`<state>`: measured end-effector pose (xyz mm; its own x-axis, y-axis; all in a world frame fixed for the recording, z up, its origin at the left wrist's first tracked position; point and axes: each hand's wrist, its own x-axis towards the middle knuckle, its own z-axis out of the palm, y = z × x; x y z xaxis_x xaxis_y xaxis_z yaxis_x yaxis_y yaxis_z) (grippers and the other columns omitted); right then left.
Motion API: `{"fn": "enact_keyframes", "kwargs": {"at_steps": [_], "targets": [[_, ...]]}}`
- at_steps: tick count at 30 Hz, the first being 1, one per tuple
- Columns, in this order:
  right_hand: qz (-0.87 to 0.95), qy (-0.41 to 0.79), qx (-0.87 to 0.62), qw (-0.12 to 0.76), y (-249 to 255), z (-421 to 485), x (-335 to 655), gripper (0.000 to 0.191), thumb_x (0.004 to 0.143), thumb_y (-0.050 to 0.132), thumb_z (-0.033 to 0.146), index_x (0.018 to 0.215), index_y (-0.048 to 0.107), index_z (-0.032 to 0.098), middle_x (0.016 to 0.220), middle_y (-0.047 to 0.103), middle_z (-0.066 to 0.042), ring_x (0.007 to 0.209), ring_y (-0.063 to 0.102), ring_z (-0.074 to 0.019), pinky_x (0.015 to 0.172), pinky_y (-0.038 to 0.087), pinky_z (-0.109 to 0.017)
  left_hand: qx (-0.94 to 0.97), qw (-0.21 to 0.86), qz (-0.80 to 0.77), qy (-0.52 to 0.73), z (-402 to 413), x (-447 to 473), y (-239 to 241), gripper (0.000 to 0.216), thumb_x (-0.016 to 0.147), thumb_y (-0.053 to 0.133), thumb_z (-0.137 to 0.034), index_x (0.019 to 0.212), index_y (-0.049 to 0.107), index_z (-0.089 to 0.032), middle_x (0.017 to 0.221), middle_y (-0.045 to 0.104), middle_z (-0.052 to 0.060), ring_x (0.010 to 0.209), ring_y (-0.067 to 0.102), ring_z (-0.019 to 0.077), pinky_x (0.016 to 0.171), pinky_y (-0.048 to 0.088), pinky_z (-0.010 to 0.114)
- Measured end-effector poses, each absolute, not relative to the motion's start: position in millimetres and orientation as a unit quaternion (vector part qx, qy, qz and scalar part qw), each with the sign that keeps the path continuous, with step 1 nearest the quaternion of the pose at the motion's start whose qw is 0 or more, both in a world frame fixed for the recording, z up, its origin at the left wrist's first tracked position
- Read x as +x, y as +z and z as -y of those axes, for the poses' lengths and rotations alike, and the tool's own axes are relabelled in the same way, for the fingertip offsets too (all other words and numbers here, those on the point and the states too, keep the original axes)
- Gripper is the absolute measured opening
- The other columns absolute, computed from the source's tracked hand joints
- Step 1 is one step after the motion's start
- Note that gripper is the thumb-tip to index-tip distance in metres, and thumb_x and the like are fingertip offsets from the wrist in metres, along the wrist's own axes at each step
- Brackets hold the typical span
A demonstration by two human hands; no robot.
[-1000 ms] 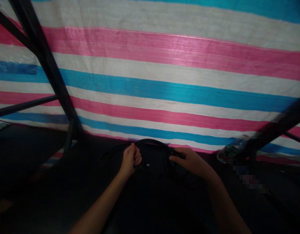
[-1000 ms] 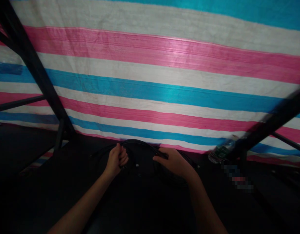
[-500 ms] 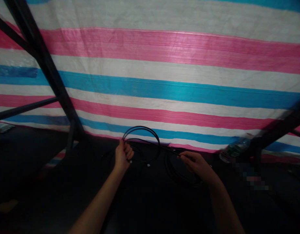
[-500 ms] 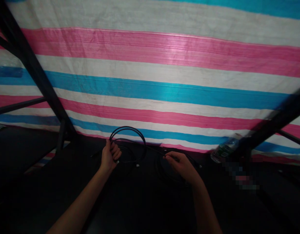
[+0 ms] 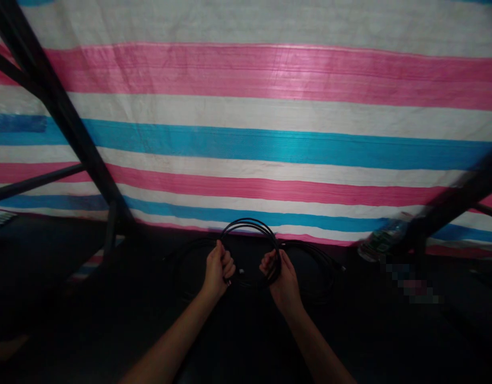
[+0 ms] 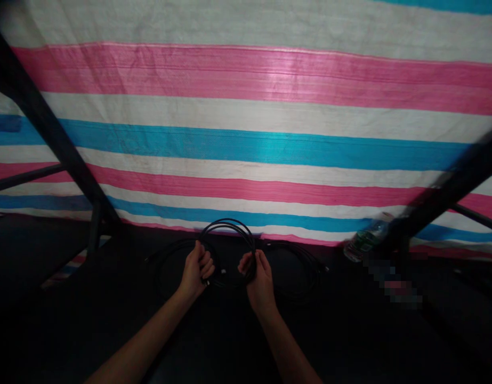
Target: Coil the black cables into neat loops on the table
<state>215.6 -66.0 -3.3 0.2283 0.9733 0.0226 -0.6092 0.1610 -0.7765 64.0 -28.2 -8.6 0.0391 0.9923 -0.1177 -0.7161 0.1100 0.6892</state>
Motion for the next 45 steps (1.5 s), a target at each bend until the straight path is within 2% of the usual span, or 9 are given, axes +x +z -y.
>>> {"fn": "enact_keyframes", "kwargs": {"at_steps": [4,7,12,17,21,29,39,41,45], "targets": [[0.294,0.528,-0.341,0.72,-16,74,207,0.037,0.086,0.057,0.057,0.088,0.06,0.021,0.075,0.059,0.0,0.069,0.058,-0.0155,0.067,0.049,-0.032,0.224,0.657,-0.332,0.639,29,65,-8,0.055,0.074,0.072,-0.06,0.065,0.034,-0.02,0.047,0.027,-0.012,0.032,0.02,0.0013,0.031,0.015,0.014],[0.34,0.485,-0.364,0.719,-23,77,203,0.03,0.086,0.063,0.05,0.093,0.058,0.021,0.073,0.058,0.002,0.067,0.058,-0.014,0.066,0.047,-0.029,0.22,0.652,-0.341,0.64,32,68,-9,0.055,0.074,0.07,-0.061,0.065,0.035,-0.02,0.048,0.027,-0.012,0.033,0.02,0.0015,0.032,0.016,0.014],[0.301,0.446,-0.386,0.75,-28,72,210,0.025,0.09,0.061,0.046,0.089,0.053,0.022,0.057,0.037,0.011,0.043,0.034,-0.0054,0.044,0.03,-0.02,0.206,0.689,-0.322,0.616,41,82,-16,0.052,0.074,0.073,-0.058,0.065,0.038,-0.019,0.049,0.031,-0.011,0.036,0.026,0.0028,0.035,0.025,0.016],[0.248,0.436,-0.39,0.772,-24,70,215,0.029,0.089,0.061,0.047,0.084,0.049,0.022,0.055,0.029,0.012,0.041,0.022,-0.0043,0.041,0.023,-0.019,0.063,0.762,-0.297,0.572,52,99,-27,0.042,0.076,0.076,-0.04,0.063,0.043,-0.018,0.055,0.045,-0.005,0.052,0.05,0.0088,0.055,0.047,0.023],[0.25,0.425,-0.385,0.78,-19,77,205,0.031,0.09,0.058,0.049,0.082,0.043,0.023,0.056,0.028,0.012,0.042,0.025,-0.0053,0.043,0.027,-0.02,0.058,0.782,-0.301,0.542,65,110,-34,0.039,0.077,0.074,-0.041,0.061,0.048,-0.017,0.06,0.051,-0.001,0.065,0.059,0.014,0.069,0.051,0.028],[0.281,0.442,-0.357,0.774,-25,89,189,0.03,0.093,0.054,0.049,0.08,0.042,0.024,0.06,0.034,0.01,0.049,0.037,-0.008,0.054,0.038,-0.025,0.16,0.767,-0.312,0.538,74,111,-34,0.051,0.073,0.07,-0.061,0.062,0.046,-0.018,0.063,0.054,-0.002,0.061,0.054,0.0129,0.059,0.045,0.026],[0.356,0.489,-0.345,0.718,-30,90,189,0.015,0.093,0.055,0.033,0.084,0.053,0.021,0.065,0.059,0.003,0.064,0.059,-0.0151,0.072,0.049,-0.035,0.203,0.692,-0.358,0.593,45,86,-24,0.052,0.077,0.066,-0.062,0.061,0.04,-0.019,0.043,0.034,-0.009,0.039,0.035,0.0072,0.044,0.038,0.021],[0.354,0.501,-0.341,0.713,-26,89,194,0.008,0.089,0.058,0.028,0.091,0.054,0.021,0.064,0.06,0.004,0.063,0.061,-0.015,0.072,0.05,-0.035,0.233,0.678,-0.371,0.59,39,80,-20,0.05,0.076,0.067,-0.062,0.064,0.042,-0.02,0.041,0.032,-0.011,0.035,0.031,0.0064,0.041,0.039,0.02],[0.299,0.514,-0.364,0.717,-20,81,207,0.023,0.084,0.063,0.027,0.103,0.052,0.023,0.056,0.052,0.01,0.046,0.051,-0.0099,0.052,0.047,-0.026,0.358,0.607,-0.423,0.569,25,69,-17,0.048,0.076,0.063,-0.065,0.074,0.048,-0.02,0.04,0.034,-0.012,0.029,0.029,0.0063,0.032,0.034,0.018]]}}
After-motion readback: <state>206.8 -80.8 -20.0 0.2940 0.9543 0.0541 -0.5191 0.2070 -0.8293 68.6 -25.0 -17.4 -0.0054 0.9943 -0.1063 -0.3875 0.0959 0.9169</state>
